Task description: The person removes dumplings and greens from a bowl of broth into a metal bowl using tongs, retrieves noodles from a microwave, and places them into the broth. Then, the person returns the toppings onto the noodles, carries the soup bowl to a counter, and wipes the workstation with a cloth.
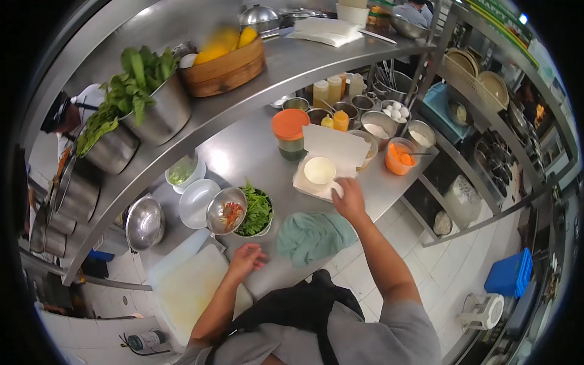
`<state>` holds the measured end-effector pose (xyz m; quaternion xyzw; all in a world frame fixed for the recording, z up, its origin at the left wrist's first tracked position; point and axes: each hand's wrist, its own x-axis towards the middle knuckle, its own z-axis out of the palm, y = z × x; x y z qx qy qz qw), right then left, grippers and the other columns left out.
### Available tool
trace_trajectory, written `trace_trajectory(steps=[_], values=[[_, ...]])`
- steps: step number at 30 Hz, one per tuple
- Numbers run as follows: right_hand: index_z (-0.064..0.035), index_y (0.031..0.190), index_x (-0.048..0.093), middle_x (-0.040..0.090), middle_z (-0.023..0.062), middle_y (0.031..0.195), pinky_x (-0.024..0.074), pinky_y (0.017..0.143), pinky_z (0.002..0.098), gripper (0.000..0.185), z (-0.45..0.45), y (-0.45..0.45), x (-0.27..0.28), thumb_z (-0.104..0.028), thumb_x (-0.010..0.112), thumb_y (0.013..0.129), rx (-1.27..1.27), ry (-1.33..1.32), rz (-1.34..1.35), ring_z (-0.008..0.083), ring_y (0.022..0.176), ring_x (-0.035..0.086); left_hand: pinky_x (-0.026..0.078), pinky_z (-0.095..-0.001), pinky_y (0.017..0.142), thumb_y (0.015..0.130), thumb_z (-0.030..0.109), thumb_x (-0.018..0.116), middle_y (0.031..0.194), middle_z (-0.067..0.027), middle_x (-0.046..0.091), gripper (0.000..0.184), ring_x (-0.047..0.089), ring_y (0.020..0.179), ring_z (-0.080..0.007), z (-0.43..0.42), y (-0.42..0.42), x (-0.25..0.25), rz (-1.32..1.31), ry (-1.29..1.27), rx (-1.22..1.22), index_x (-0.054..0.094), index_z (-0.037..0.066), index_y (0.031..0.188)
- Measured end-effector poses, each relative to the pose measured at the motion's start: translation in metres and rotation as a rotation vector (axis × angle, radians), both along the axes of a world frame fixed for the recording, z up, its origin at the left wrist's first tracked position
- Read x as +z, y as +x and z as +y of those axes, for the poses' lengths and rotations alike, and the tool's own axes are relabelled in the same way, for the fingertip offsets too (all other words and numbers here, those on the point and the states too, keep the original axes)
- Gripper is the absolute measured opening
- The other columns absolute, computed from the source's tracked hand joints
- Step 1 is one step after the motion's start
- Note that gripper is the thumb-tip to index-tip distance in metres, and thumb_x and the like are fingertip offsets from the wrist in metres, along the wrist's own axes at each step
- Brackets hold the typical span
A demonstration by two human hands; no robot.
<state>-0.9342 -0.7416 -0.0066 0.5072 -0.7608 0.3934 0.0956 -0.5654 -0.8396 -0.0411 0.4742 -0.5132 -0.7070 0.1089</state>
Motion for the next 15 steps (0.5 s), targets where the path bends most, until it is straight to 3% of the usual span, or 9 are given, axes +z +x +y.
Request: trace_trajectory(steps=[2, 4, 8, 10, 11, 13, 14, 15], values=[[-0.0047, 0.093, 0.064, 0.059, 0.0150, 0.103, 0.0434, 0.087, 0.0424, 0.019, -0.019, -0.002, 0.005, -0.013, 0.068, 0.077, 0.036, 0.070, 0.058, 0.0323, 0.101, 0.053, 0.052, -0.0282, 0.058, 0.093, 0.022, 0.061, 0.096, -0.0121, 0.066, 0.035, 0.064, 0.069, -0.0156, 0.009, -0.015, 0.008, 0.047, -0.029, -0.132, 0.051, 0.003, 0.119], [-0.0069, 0.091, 0.066, 0.057, 0.0156, 0.115, 0.0412, 0.092, 0.0424, 0.018, -0.035, -0.007, -0.006, -0.016, 0.070, 0.076, 0.034, 0.257, 0.326, 0.0332, 0.109, 0.050, 0.050, -0.0254, 0.061, 0.092, 0.020, 0.063, 0.094, -0.0090, 0.066, 0.030, 0.063, 0.071, -0.0129, 0.012, -0.035, 0.019, 0.160, -0.097, -0.236, 0.054, 0.002, 0.115], [-0.0075, 0.089, 0.068, 0.059, 0.0154, 0.116, 0.0418, 0.093, 0.0428, 0.014, -0.027, -0.011, 0.019, -0.015, 0.069, 0.077, 0.111, 0.265, 0.257, 0.0345, 0.108, 0.052, 0.049, -0.0234, 0.064, 0.091, 0.016, 0.063, 0.090, -0.0070, 0.066, 0.030, 0.063, 0.075, -0.0118, 0.004, -0.064, 0.043, 0.221, -0.212, -0.310, 0.054, 0.003, 0.116], [-0.0061, 0.089, 0.069, 0.062, 0.0147, 0.113, 0.0437, 0.091, 0.0425, 0.013, 0.007, -0.014, 0.048, -0.010, 0.069, 0.077, 0.191, 0.108, 0.024, 0.0348, 0.105, 0.055, 0.049, -0.0232, 0.065, 0.091, 0.014, 0.064, 0.088, -0.0056, 0.065, 0.025, 0.062, 0.075, -0.0100, 0.002, -0.073, 0.048, 0.260, -0.307, -0.269, 0.057, 0.002, 0.111], [-0.0054, 0.088, 0.068, 0.063, 0.0148, 0.110, 0.0446, 0.089, 0.0424, 0.013, 0.029, -0.019, 0.059, -0.009, 0.070, 0.076, 0.142, 0.076, 0.008, 0.0346, 0.103, 0.056, 0.049, -0.0232, 0.065, 0.091, 0.014, 0.064, 0.088, -0.0056, 0.065, 0.025, 0.062, 0.075, -0.0100, -0.001, -0.080, 0.047, 0.259, -0.300, -0.269, 0.057, 0.002, 0.111], [-0.0039, 0.087, 0.067, 0.065, 0.0141, 0.104, 0.0465, 0.086, 0.0415, 0.016, 0.073, -0.032, 0.071, -0.007, 0.074, 0.073, -0.015, 0.045, -0.011, 0.0339, 0.099, 0.057, 0.050, -0.0246, 0.066, 0.092, 0.012, 0.060, 0.095, -0.0071, 0.067, 0.020, 0.063, 0.075, -0.0107, -0.010, -0.100, 0.041, 0.227, -0.600, -0.318, 0.058, 0.001, 0.108], [-0.0040, 0.087, 0.067, 0.066, 0.0130, 0.101, 0.0465, 0.085, 0.0413, 0.017, 0.091, -0.047, 0.062, -0.008, 0.074, 0.072, -0.085, 0.048, 0.045, 0.0339, 0.097, 0.058, 0.050, -0.0246, 0.066, 0.092, 0.012, 0.060, 0.095, -0.0071, 0.067, 0.020, 0.063, 0.075, -0.0107, -0.013, -0.115, 0.043, 0.228, -0.595, -0.319, 0.058, 0.001, 0.108], [-0.0044, 0.087, 0.068, 0.066, 0.0118, 0.098, 0.0466, 0.085, 0.0406, 0.017, 0.104, -0.056, 0.059, -0.008, 0.074, 0.072, -0.158, 0.141, 0.042, 0.0341, 0.095, 0.059, 0.051, -0.0269, 0.068, 0.091, 0.014, 0.062, 0.095, -0.0096, 0.067, 0.020, 0.065, 0.077, -0.0148, -0.014, -0.136, 0.045, 0.194, -0.727, -0.328, 0.060, 0.000, 0.105]])
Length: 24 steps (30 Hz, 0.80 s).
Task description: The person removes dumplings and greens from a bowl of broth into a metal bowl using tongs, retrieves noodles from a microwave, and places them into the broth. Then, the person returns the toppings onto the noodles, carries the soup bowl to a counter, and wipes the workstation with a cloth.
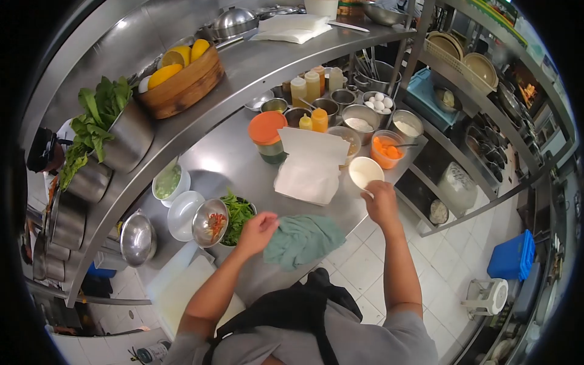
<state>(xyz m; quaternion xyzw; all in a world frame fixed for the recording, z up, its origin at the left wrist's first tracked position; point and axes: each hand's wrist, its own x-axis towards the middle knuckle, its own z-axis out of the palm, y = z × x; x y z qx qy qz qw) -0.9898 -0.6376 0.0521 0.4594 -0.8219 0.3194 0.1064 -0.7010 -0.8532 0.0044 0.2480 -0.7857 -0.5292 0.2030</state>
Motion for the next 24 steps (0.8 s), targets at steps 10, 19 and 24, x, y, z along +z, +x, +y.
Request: trace_trajectory(steps=[10, 19, 24], values=[[-0.0089, 0.108, 0.065, 0.059, 0.0112, 0.119, 0.0406, 0.095, 0.0492, 0.033, -0.010, 0.011, -0.038, -0.018, 0.071, 0.077, -0.112, 0.014, 0.094, 0.0366, 0.115, 0.051, 0.047, -0.0451, 0.088, 0.087, 0.034, 0.062, 0.101, -0.0229, 0.065, 0.039, 0.061, 0.099, -0.0365, 0.028, -0.187, -0.020, -0.172, -0.644, -0.119, 0.063, -0.002, 0.101], [-0.0002, 0.099, 0.065, 0.068, 0.0137, 0.083, 0.0527, 0.067, 0.0309, 0.017, 0.002, 0.057, -0.066, -0.011, 0.065, 0.086, 0.100, -0.112, -0.603, 0.0195, 0.075, 0.067, 0.049, -0.0494, 0.085, 0.086, 0.047, 0.058, 0.103, -0.0275, 0.064, 0.055, 0.061, 0.098, -0.0441, 0.018, -0.207, -0.031, -0.456, -0.410, -0.161, 0.058, -0.002, 0.110], [0.0027, 0.100, 0.064, 0.068, 0.0081, 0.080, 0.0520, 0.066, 0.0264, 0.018, -0.001, 0.083, -0.073, -0.012, 0.062, 0.090, 0.313, 0.024, -0.843, 0.0126, 0.073, 0.065, 0.052, -0.0342, 0.078, 0.088, 0.033, 0.066, 0.093, -0.0123, 0.068, 0.037, 0.066, 0.088, -0.0221, -0.005, -0.068, 0.054, -0.096, 0.013, -0.097, 0.062, 0.000, 0.105]])
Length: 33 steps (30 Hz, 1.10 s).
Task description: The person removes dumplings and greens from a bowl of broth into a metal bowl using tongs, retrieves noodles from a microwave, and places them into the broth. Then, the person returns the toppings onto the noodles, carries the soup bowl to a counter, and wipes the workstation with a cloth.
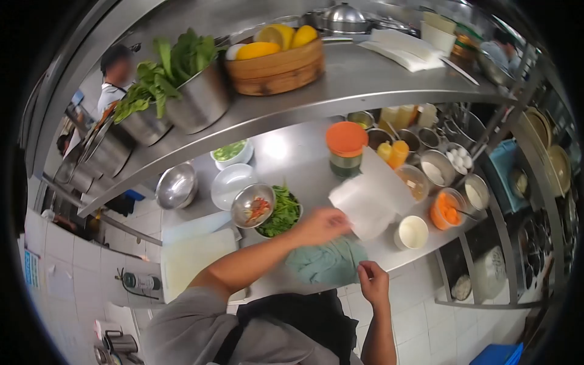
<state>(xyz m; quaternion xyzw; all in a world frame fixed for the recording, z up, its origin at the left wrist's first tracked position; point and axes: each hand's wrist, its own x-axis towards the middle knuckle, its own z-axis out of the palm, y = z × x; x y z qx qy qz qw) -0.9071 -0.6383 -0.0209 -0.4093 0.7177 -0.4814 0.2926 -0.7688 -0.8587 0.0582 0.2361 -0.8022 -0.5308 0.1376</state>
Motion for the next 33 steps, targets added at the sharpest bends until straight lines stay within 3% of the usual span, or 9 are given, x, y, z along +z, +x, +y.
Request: trace_trajectory(steps=[2, 4, 7, 8, 10, 13, 15, 17, 33], values=[[0.0028, 0.100, 0.064, 0.068, 0.0078, 0.081, 0.0520, 0.066, 0.0260, 0.018, -0.015, 0.010, 0.006, -0.012, 0.062, 0.091, 0.085, -0.004, -0.030, 0.0123, 0.072, 0.065, 0.050, -0.0262, 0.075, 0.089, 0.021, 0.066, 0.086, -0.0052, 0.067, 0.022, 0.062, 0.083, -0.0106, -0.037, 0.065, 0.028, 0.039, -0.095, 0.382, 0.065, 0.001, 0.098], [0.0029, 0.099, 0.064, 0.068, 0.0076, 0.081, 0.0520, 0.066, 0.0255, 0.018, -0.040, 0.022, 0.016, -0.012, 0.062, 0.091, 0.159, -0.009, -0.051, 0.0120, 0.072, 0.064, 0.049, -0.0272, 0.073, 0.089, 0.019, 0.064, 0.086, -0.0055, 0.067, 0.019, 0.061, 0.079, -0.0109, -0.101, 0.132, 0.018, 0.165, -0.073, 0.619, 0.065, 0.002, 0.098], [0.0010, 0.096, 0.066, 0.067, 0.0062, 0.077, 0.0493, 0.063, 0.0250, 0.021, -0.105, 0.040, 0.037, -0.019, 0.064, 0.090, 0.282, -0.057, -0.120, 0.0093, 0.070, 0.062, 0.050, -0.0314, 0.068, 0.089, 0.023, 0.059, 0.083, -0.0095, 0.069, 0.023, 0.064, 0.072, -0.0178, -0.192, 0.217, -0.012, 0.200, -0.120, 0.946, 0.067, 0.002, 0.093], [0.0010, 0.095, 0.066, 0.067, 0.0058, 0.076, 0.0486, 0.062, 0.0248, 0.022, -0.134, 0.047, 0.038, -0.020, 0.064, 0.090, 0.301, -0.097, -0.107, 0.0089, 0.070, 0.061, 0.050, -0.0363, 0.072, 0.087, 0.027, 0.060, 0.085, -0.0130, 0.069, 0.026, 0.065, 0.078, -0.0248, -0.212, 0.239, -0.019, 0.014, -0.199, 1.021, 0.067, 0.002, 0.093], [0.0013, 0.095, 0.066, 0.066, 0.0053, 0.076, 0.0479, 0.062, 0.0247, 0.024, -0.198, 0.066, 0.051, -0.022, 0.064, 0.090, 0.366, -0.120, -0.060, 0.0086, 0.070, 0.060, 0.049, -0.0385, 0.079, 0.090, 0.018, 0.058, 0.089, -0.0106, 0.068, 0.022, 0.064, 0.086, -0.0245, -0.265, 0.289, -0.088, -0.501, -1.116, 0.822, 0.065, 0.000, 0.102], [0.0033, 0.098, 0.063, 0.065, 0.0083, 0.084, 0.0509, 0.067, 0.0250, 0.029, -0.302, 0.103, 0.073, -0.023, 0.051, 0.098, 0.490, -0.007, -0.085, 0.0133, 0.074, 0.062, 0.046, -0.0422, 0.087, 0.089, 0.016, 0.057, 0.103, -0.0173, 0.065, 0.023, 0.060, 0.097, -0.0324, -0.292, 0.313, -0.131, -0.237, -1.076, 0.917, 0.064, -0.001, 0.103], [0.0031, 0.099, 0.062, 0.065, 0.0107, 0.085, 0.0535, 0.067, 0.0284, 0.032, -0.392, 0.103, 0.005, -0.025, 0.048, 0.098, 0.557, -0.011, 0.118, 0.0164, 0.074, 0.063, 0.045, -0.0425, 0.087, 0.089, 0.016, 0.057, 0.103, -0.0174, 0.065, 0.023, 0.060, 0.097, -0.0327, -0.300, 0.316, -0.130, -0.163, -0.959, 0.975, 0.064, -0.001, 0.103], [0.0028, 0.100, 0.061, 0.064, 0.0132, 0.086, 0.0561, 0.067, 0.0319, 0.035, -0.449, 0.112, -0.019, -0.027, 0.044, 0.098, 0.595, 0.012, 0.325, 0.0197, 0.074, 0.065, 0.045, -0.0427, 0.087, 0.089, 0.016, 0.057, 0.102, -0.0174, 0.065, 0.023, 0.059, 0.097, -0.0329, -0.307, 0.319, -0.128, -0.115, -0.906, 1.004, 0.064, -0.001, 0.103], [0.0024, 0.101, 0.060, 0.064, 0.0144, 0.086, 0.0571, 0.066, 0.0342, 0.036, -0.449, 0.146, -0.010, -0.028, 0.043, 0.098, 0.408, 0.185, -0.030, 0.0211, 0.073, 0.065, 0.045, -0.0447, 0.086, 0.088, 0.018, 0.057, 0.101, -0.0177, 0.065, 0.024, 0.059, 0.097, -0.0349, -0.311, 0.316, -0.127, 0.080, -0.781, 1.011, 0.064, 0.000, 0.101]])
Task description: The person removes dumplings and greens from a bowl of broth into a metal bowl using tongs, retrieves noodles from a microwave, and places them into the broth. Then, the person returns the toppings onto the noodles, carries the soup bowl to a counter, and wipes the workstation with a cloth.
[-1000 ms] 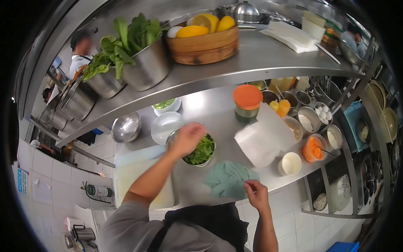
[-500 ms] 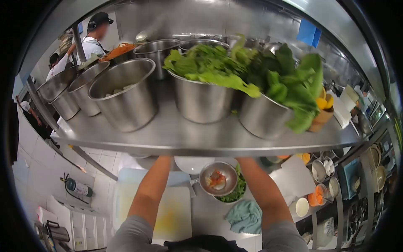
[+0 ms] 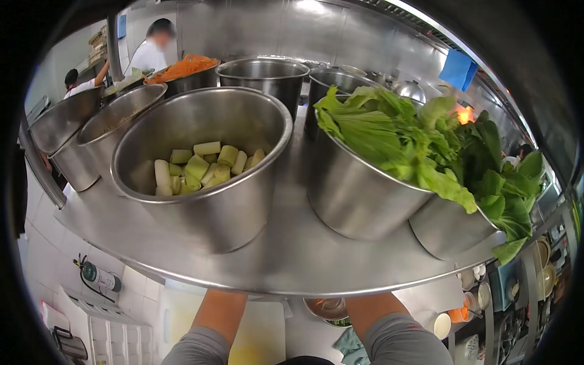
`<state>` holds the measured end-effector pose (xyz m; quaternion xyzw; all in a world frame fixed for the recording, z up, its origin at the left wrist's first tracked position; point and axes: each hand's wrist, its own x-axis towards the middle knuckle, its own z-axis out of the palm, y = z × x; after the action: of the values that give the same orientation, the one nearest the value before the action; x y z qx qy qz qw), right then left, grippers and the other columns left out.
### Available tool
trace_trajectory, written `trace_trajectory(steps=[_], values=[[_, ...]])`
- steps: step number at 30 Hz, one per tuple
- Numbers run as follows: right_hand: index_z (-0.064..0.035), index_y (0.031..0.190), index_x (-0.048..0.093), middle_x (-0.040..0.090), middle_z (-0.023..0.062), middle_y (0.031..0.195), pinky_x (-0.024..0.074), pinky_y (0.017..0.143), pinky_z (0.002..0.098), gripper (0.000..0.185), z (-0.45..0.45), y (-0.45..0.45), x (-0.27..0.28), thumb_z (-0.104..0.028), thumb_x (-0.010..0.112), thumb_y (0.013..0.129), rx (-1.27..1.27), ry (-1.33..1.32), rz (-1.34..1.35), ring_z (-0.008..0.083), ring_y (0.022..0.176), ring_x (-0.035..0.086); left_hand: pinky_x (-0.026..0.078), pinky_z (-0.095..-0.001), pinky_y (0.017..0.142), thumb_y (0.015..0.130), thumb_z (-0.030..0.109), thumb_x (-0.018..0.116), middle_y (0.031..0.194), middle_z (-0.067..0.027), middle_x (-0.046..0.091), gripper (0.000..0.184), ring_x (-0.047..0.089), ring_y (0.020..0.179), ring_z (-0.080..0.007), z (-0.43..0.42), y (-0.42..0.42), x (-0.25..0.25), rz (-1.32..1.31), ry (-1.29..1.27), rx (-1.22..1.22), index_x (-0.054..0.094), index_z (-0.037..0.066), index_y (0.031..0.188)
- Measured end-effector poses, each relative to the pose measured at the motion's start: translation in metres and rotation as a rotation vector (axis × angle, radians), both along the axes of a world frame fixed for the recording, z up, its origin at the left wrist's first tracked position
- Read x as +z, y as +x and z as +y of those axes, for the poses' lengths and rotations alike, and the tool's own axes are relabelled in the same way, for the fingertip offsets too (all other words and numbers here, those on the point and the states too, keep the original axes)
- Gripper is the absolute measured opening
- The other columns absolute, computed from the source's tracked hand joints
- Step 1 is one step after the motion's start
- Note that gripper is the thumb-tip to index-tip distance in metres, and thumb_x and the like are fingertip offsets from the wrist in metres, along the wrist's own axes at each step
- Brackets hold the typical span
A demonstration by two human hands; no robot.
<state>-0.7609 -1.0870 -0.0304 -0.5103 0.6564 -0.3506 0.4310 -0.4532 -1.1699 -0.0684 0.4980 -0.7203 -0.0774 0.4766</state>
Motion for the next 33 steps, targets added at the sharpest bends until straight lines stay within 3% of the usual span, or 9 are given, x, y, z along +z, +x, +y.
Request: trace_trajectory(steps=[19, 28, 33], values=[[0.0020, 0.103, 0.060, 0.063, 0.0158, 0.086, 0.0584, 0.065, 0.0369, 0.037, -0.011, -0.007, 0.012, -0.030, 0.041, 0.097, -0.007, 0.022, -0.105, 0.0229, 0.073, 0.065, 0.044, -0.0470, 0.085, 0.087, 0.020, 0.057, 0.100, -0.0181, 0.065, 0.024, 0.058, 0.096, -0.0372, 0.010, -0.018, 0.000, 0.060, -0.001, -0.008, 0.064, 0.001, 0.099], [0.0018, 0.104, 0.059, 0.063, 0.0164, 0.086, 0.0590, 0.065, 0.0382, 0.038, -0.026, -0.004, 0.056, -0.030, 0.040, 0.097, 0.028, -0.009, -0.216, 0.0237, 0.073, 0.065, 0.044, -0.0481, 0.085, 0.087, 0.021, 0.057, 0.100, -0.0183, 0.064, 0.024, 0.057, 0.096, -0.0383, 0.003, -0.036, 0.001, 0.129, -0.038, -0.024, 0.065, 0.001, 0.098], [0.0017, 0.104, 0.059, 0.063, 0.0168, 0.086, 0.0593, 0.065, 0.0389, 0.038, -0.023, 0.020, 0.083, -0.031, 0.040, 0.097, 0.053, -0.056, -0.300, 0.0242, 0.073, 0.065, 0.044, -0.0487, 0.085, 0.086, 0.022, 0.057, 0.099, -0.0184, 0.064, 0.025, 0.057, 0.096, -0.0390, 0.017, -0.055, 0.030, 0.333, -0.263, -0.045, 0.065, 0.001, 0.097]])
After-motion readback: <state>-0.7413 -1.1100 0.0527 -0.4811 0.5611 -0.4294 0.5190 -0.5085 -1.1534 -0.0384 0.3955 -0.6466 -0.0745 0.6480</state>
